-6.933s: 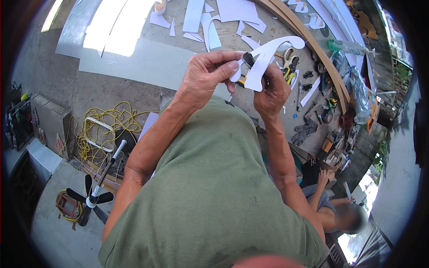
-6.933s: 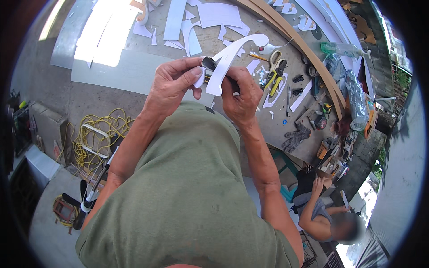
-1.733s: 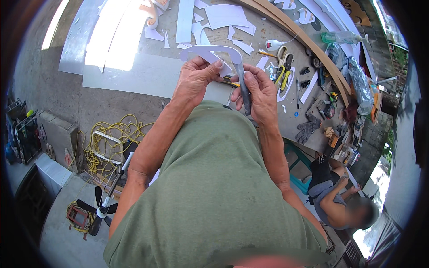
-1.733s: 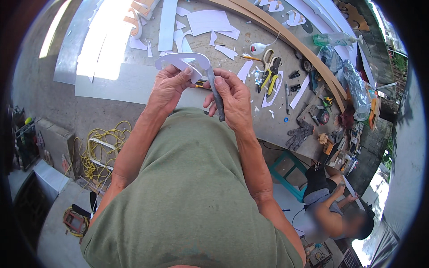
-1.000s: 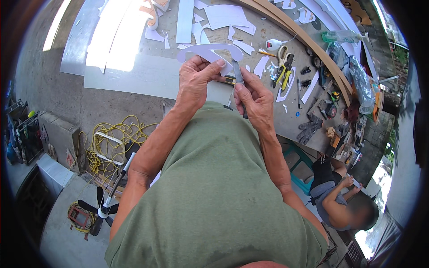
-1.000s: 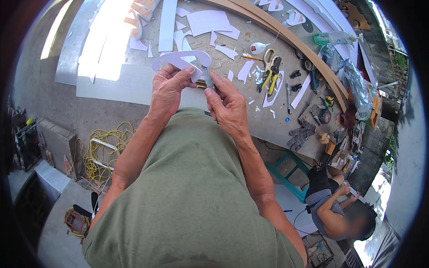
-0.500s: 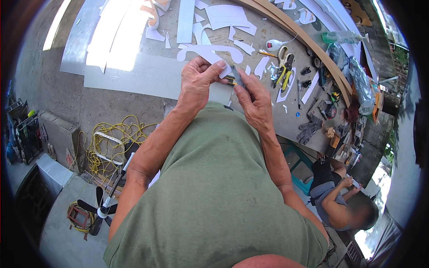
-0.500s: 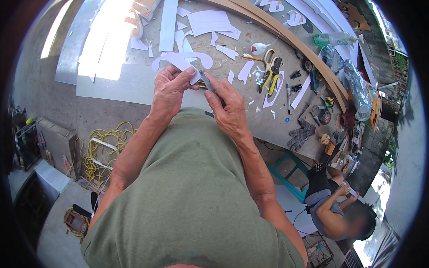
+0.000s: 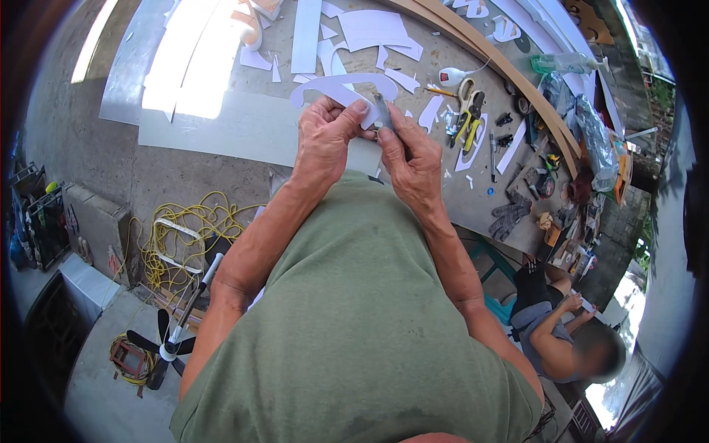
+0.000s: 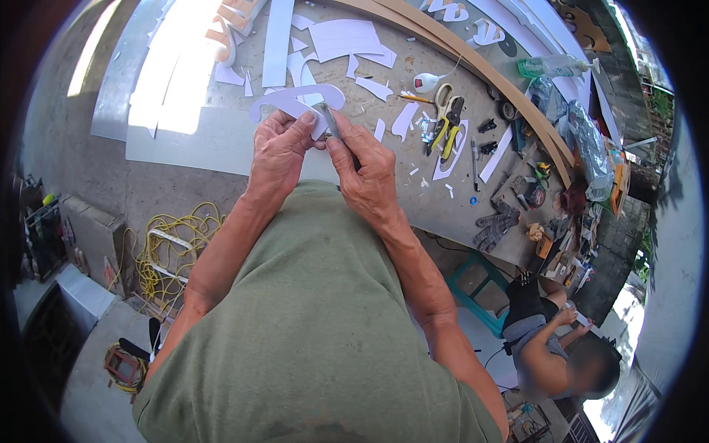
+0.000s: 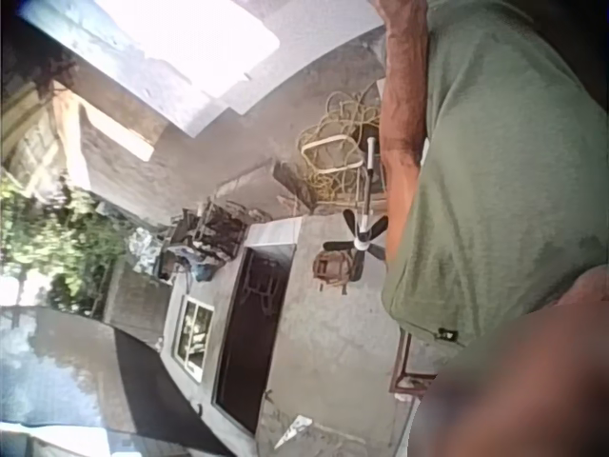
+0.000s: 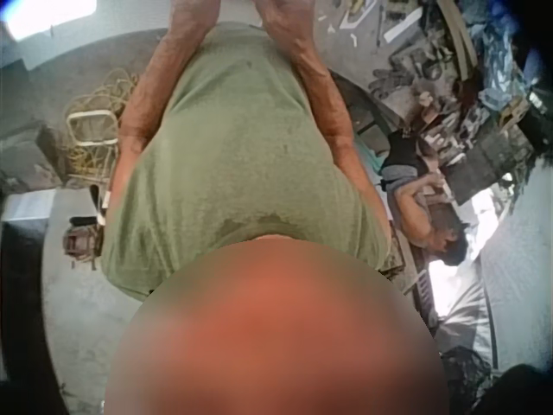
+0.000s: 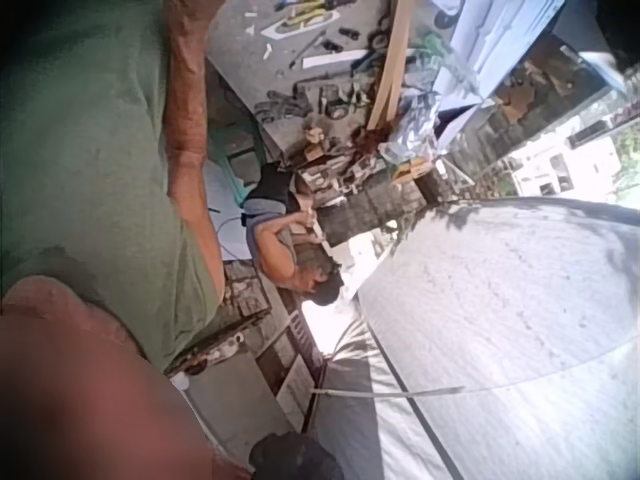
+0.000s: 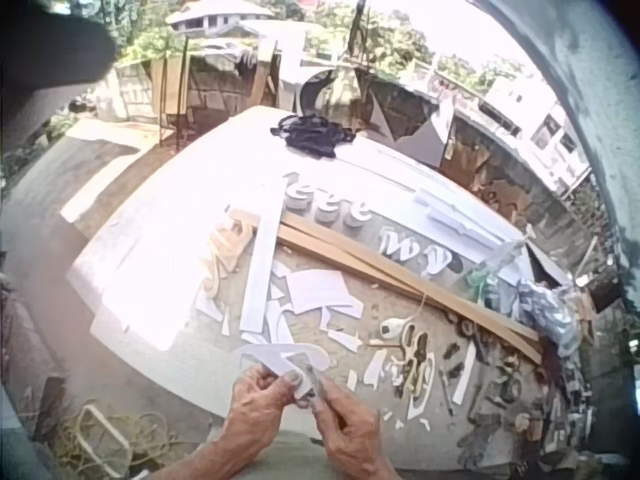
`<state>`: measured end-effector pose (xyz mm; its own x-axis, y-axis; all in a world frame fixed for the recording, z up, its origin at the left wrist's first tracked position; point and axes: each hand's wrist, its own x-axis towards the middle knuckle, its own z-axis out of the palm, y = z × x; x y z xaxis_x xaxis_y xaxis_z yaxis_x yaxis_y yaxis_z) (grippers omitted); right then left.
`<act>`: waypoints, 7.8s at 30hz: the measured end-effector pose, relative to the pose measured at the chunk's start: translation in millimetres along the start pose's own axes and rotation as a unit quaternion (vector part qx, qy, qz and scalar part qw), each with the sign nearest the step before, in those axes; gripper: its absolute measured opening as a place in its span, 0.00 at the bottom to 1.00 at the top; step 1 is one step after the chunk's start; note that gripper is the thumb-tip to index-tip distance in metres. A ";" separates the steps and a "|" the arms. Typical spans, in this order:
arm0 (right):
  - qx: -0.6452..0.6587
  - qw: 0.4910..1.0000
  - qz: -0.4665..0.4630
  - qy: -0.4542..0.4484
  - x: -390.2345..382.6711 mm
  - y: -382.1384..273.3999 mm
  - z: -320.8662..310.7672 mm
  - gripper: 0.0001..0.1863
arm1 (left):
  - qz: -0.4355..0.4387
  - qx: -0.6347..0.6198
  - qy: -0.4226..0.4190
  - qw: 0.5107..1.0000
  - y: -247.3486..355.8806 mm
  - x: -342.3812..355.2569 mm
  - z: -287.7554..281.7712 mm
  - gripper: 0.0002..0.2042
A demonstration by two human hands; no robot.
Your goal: The recorder uses a utility knife to carefully trim the edges of a white foam or plastic cutout letter.
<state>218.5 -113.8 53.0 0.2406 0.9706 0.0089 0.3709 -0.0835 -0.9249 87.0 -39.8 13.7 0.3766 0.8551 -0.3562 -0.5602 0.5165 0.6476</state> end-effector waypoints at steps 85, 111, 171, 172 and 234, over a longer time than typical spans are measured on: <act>0.087 0.975 -0.072 0.192 23.4 -27.1 -7.6 0.19 | 0.039 -0.065 -0.106 0.991 11.1 16.3 65.5 0.08; -0.044 0.985 -0.156 0.060 16.4 -21.1 -61.2 0.19 | 0.030 -0.006 -0.137 0.990 16.2 11.3 55.8 0.07; 0.189 0.977 0.018 -0.098 57.2 -37.7 -69.6 0.23 | -0.061 0.218 -0.162 0.961 47.6 10.8 35.5 0.19; 0.219 0.972 0.034 -0.074 55.9 -39.8 -70.4 0.23 | -0.088 0.145 -0.142 0.975 44.7 11.1 34.9 0.18; 0.088 0.991 -0.046 0.093 8.0 -18.7 -10.2 0.15 | -0.003 0.079 -0.015 0.997 28.9 -0.3 40.1 0.07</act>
<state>222.7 -106.8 74.3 0.3810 0.9121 0.1512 0.2408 0.0600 -0.9687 100.3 -26.9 59.6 0.4037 0.8488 -0.3414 -0.4357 0.5066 0.7440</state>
